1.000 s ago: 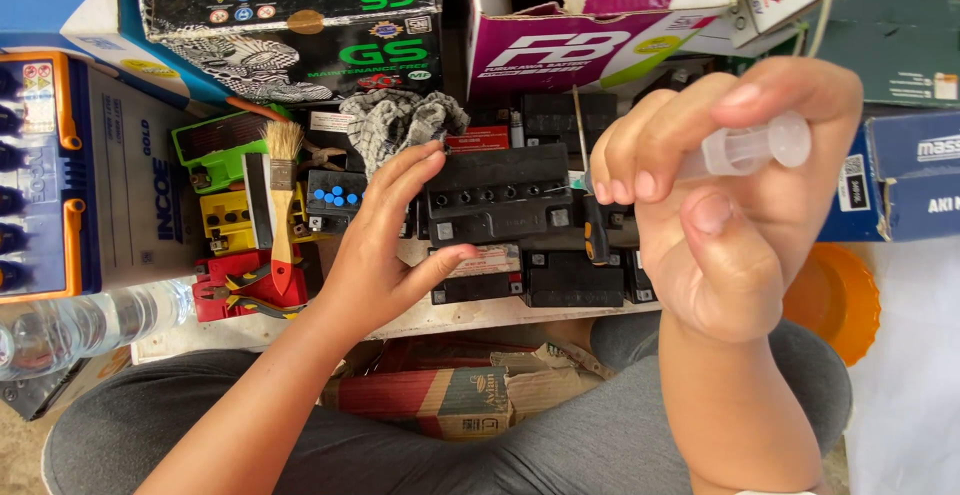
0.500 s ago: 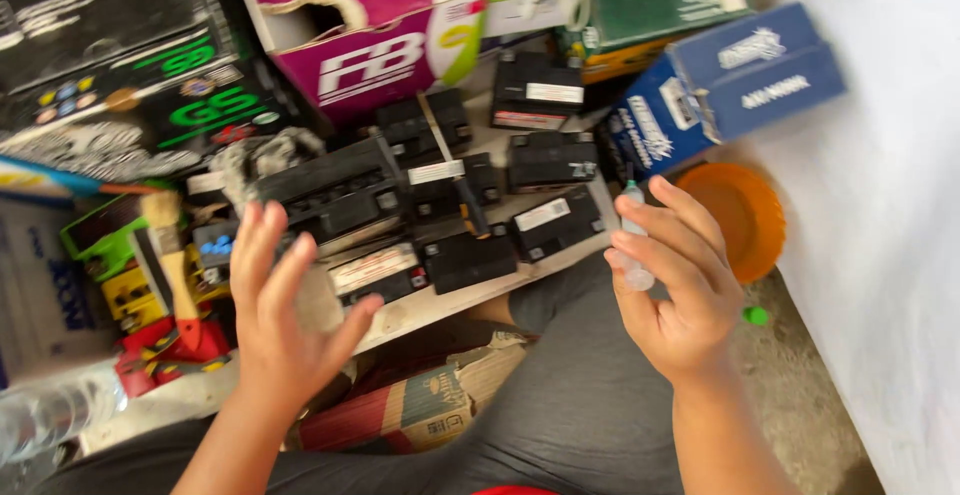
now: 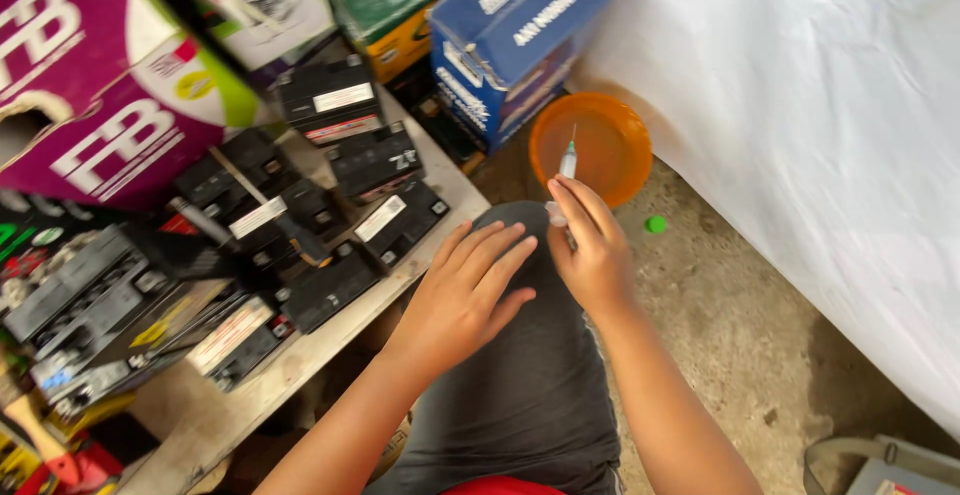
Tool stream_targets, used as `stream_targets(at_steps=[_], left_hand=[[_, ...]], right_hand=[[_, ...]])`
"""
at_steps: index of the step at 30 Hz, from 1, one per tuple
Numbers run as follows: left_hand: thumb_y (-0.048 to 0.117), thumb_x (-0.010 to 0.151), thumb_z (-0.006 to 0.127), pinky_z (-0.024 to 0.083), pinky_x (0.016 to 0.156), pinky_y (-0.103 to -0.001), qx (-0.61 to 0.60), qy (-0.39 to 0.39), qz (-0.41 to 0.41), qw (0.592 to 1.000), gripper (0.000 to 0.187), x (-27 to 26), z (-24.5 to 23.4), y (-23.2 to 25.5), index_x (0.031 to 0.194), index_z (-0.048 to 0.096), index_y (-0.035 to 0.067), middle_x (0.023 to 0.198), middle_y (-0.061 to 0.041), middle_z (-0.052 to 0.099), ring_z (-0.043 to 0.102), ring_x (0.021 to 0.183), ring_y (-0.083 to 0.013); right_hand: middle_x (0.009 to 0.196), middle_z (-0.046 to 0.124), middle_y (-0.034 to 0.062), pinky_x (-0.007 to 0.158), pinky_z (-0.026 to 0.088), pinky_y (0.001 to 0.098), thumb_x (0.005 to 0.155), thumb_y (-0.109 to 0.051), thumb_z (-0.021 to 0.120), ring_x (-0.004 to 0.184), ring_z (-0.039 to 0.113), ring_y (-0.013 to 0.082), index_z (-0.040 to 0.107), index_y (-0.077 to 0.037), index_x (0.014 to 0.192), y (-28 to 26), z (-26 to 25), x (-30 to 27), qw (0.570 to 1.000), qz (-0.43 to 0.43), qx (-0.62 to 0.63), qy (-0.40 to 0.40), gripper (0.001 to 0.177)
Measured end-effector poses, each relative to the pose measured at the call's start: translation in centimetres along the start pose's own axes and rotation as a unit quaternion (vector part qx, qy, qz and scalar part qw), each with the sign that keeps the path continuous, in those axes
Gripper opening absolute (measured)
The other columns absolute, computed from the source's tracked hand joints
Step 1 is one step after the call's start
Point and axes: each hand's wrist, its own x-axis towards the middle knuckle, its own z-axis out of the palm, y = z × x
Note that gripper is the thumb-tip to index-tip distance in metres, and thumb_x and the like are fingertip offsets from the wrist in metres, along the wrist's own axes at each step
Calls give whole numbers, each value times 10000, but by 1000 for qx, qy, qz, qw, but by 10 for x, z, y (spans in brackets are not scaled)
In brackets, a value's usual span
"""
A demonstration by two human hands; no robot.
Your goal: Refilling lead-acid battery cells with electrolyte using a syringe
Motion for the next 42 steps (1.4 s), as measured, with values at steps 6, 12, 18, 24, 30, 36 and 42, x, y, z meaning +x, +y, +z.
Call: stream_targets(at_steps=[6, 12, 18, 24, 30, 36, 42], left_hand=[[304, 977, 697, 423, 1127, -505, 53, -90, 18, 994, 574, 31, 67, -14, 1472, 540, 59, 1346, -127, 628, 596, 1289, -311], [236, 974, 681, 462, 1082, -486, 93, -150, 22, 984, 549, 44, 117, -33, 1472, 541, 52, 1323, -135, 631, 593, 1279, -326], [264, 1020, 554, 372, 1147, -551, 68, -304, -49, 949, 539, 66, 141, -42, 1504, 500, 34, 1405, -177, 588, 503, 1389, -372], [298, 1014, 490, 295, 1195, -581, 84, -426, -78, 897, 590, 92, 152, -41, 1547, 450, 50, 1523, -177, 506, 378, 1493, -380], [249, 945, 444, 280, 1215, -590, 79, -499, -102, 857, 623, 107, 161, -45, 1537, 435, 56, 1540, -178, 471, 321, 1522, -392], [309, 908, 475, 265, 1225, -602, 77, -527, -126, 837, 662, 105, 188, -61, 1531, 439, 91, 1544, -148, 473, 296, 1536, -375], [266, 904, 453, 308, 1214, -569, 50, -505, -136, 851, 579, 110, 199, -69, 1450, 519, 84, 1485, -136, 539, 370, 1501, -341]], right_hand=[[1326, 650, 192, 965, 581, 428, 917, 65, 693, 1188, 670, 355, 619, 26, 1396, 48, 5, -30, 998, 46, -16, -32, 485], [1324, 674, 169, 939, 594, 422, 955, 51, 686, 1171, 685, 343, 642, 11, 1375, 78, 12, -44, 990, 118, -20, -79, 424], [1285, 717, 97, 926, 604, 393, 932, -2, 744, 1170, 697, 304, 714, -63, 1296, 109, 26, -59, 971, 202, 1, -125, 370], [1260, 736, 63, 877, 628, 352, 920, -3, 756, 1157, 705, 271, 741, -93, 1242, 133, 33, -69, 957, 254, 8, -140, 335], [1209, 754, 75, 922, 611, 386, 888, -4, 767, 1150, 710, 279, 758, -79, 1190, 160, 47, -90, 963, 222, 28, -151, 311], [1175, 765, 91, 926, 608, 387, 883, -1, 776, 1123, 723, 278, 765, -52, 1169, 162, 50, -87, 965, 215, 44, -148, 291], [1230, 739, 103, 970, 589, 403, 883, -24, 784, 1165, 704, 289, 743, -55, 1219, 167, 48, -85, 964, 212, 62, -145, 341]])
